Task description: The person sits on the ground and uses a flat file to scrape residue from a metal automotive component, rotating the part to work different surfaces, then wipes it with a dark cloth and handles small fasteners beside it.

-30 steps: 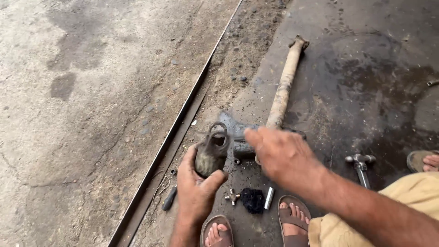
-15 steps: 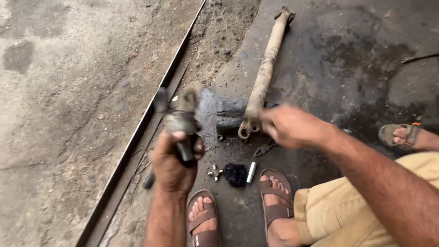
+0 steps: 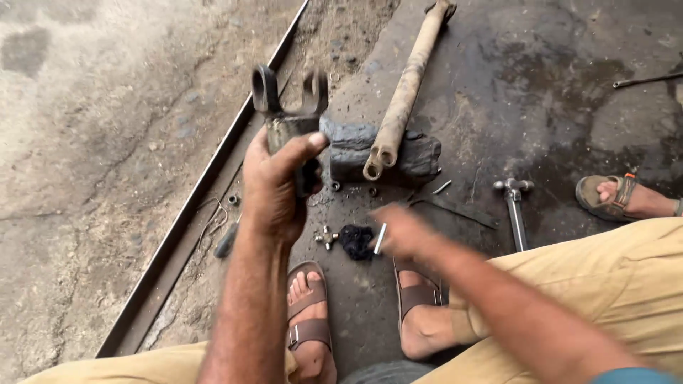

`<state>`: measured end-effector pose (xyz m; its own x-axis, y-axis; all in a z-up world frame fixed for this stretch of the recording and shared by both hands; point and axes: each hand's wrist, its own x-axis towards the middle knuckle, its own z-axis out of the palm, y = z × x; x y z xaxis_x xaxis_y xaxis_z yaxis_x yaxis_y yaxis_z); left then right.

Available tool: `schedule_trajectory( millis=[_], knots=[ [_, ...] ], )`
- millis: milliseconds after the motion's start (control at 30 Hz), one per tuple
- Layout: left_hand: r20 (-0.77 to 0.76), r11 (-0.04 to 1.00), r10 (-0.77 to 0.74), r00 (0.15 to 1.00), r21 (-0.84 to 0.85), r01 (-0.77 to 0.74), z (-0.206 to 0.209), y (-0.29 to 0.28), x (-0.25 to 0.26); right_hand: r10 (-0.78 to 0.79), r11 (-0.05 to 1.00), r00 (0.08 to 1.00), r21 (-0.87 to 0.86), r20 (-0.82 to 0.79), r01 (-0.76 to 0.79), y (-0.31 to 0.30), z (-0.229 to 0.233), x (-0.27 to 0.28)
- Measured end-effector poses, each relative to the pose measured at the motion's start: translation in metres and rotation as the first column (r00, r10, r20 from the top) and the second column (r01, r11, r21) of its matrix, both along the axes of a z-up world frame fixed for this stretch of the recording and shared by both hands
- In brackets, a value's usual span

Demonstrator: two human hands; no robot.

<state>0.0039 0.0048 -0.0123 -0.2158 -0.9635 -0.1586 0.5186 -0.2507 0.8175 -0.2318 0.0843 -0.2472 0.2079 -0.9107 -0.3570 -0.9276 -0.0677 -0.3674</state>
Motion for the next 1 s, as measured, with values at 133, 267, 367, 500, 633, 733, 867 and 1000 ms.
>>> schedule_trajectory(
  millis=[133, 267, 367, 500, 633, 733, 867, 1000],
  knots=[
    [0.162, 0.996, 0.02, 0.987, -0.084, -0.006, 0.007, 0.012, 0.009, 0.046, 0.996, 0.999, -0.076, -0.019, -0.048, 0.022, -0.05, 0.062],
    [0.035, 0.997, 0.05, 0.998, -0.061, -0.048, -0.028, 0.005, 0.036, 0.112, 0.988, 0.994, -0.106, -0.006, -0.112, -0.007, -0.046, 0.071],
    [-0.091, 0.99, 0.11, 0.99, 0.103, -0.1, -0.057, 0.008, 0.049, 0.074, 0.995, 0.994, -0.078, 0.077, -0.068, -0.039, 0.043, 0.073],
    [-0.109, 0.97, 0.143, 0.984, 0.212, -0.117, -0.045, 0.005, 0.047, -0.255, 0.935, 0.858, -0.113, 0.447, 0.336, -0.081, 0.164, 0.061],
    [0.087, 0.999, 0.037, 0.996, 0.026, -0.039, -0.03, 0.008, 0.041, -0.384, 0.832, 0.509, 0.05, 0.771, 0.552, -0.08, 0.253, 0.061],
    [0.113, 0.983, 0.048, 0.992, 0.172, -0.067, -0.013, 0.015, 0.028, 0.024, 0.809, 0.507, -0.315, 0.861, 0.496, -0.077, 0.25, 0.088],
    [-0.079, 0.992, 0.07, 0.994, 0.113, -0.061, -0.021, 0.022, 0.018, 0.381, 0.511, 0.695, -0.765, 0.61, 0.393, -0.067, 0.21, 0.118],
    [-0.142, 0.976, 0.164, 0.976, 0.164, -0.14, -0.02, 0.015, 0.024, 0.088, 0.837, -0.103, -0.017, 0.991, 0.546, -0.092, 0.162, 0.093]
  ],
)
